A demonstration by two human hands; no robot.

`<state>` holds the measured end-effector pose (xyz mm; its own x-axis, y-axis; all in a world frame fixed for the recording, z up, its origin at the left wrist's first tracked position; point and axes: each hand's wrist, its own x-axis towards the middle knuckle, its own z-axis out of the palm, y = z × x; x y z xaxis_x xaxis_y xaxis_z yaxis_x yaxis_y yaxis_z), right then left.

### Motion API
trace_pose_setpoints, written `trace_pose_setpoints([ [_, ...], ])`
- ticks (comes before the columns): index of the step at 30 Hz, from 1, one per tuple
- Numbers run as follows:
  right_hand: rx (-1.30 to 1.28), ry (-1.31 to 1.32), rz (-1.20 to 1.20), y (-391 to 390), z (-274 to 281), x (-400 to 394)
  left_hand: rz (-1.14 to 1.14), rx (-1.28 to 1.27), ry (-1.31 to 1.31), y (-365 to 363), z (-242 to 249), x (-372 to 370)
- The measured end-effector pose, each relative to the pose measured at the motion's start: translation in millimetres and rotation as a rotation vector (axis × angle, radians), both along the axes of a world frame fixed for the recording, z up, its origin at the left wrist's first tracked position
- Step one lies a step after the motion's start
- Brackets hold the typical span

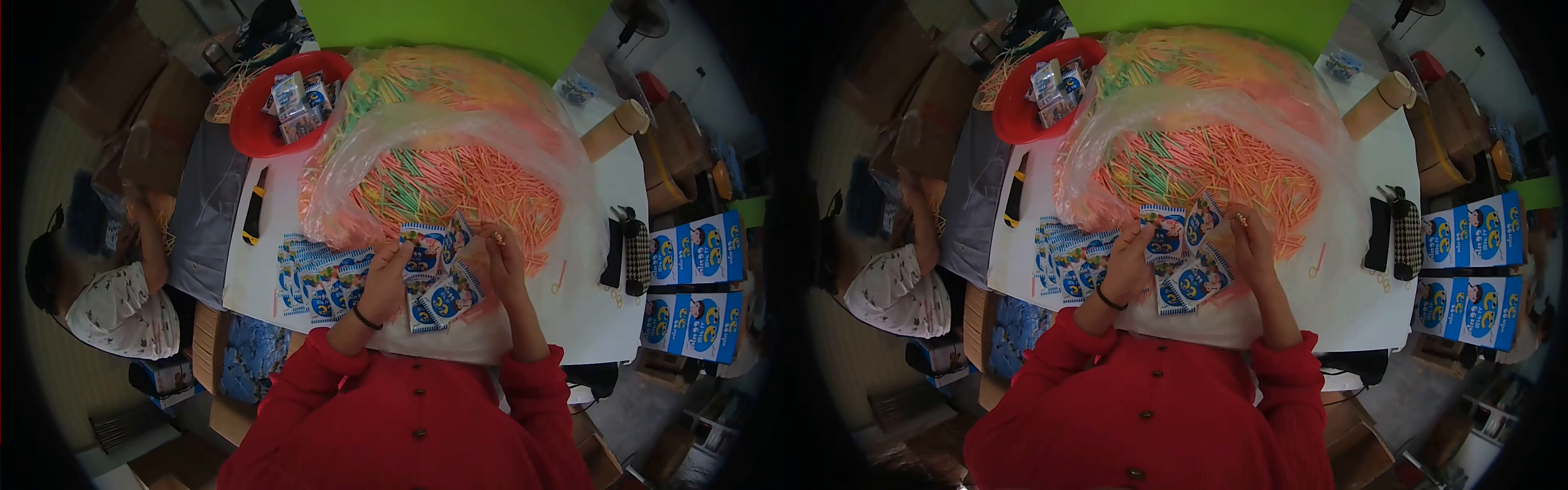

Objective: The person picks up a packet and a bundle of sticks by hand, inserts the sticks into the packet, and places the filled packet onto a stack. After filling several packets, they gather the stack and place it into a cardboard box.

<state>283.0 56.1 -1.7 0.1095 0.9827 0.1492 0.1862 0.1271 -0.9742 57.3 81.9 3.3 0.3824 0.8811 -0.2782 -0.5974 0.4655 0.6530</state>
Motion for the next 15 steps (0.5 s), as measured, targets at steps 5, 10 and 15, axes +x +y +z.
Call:
trace_pose_setpoints([
  [5,-0.052,-0.093,0.025,-3.0,-14.1,9.7,0.001,0.11,0.012,-10.7,-9.4,-4.4],
  [10,0.098,0.718,0.066,-5.0,57.5,-31.4,-0.063,0.117,0.114,-16.1,2.2,-5.0],
  [15,0.068,0.678,0.19,-7.7,73.1,-51.2,-0.165,0.414,0.376,-16.1,10.8,-1.4],
])
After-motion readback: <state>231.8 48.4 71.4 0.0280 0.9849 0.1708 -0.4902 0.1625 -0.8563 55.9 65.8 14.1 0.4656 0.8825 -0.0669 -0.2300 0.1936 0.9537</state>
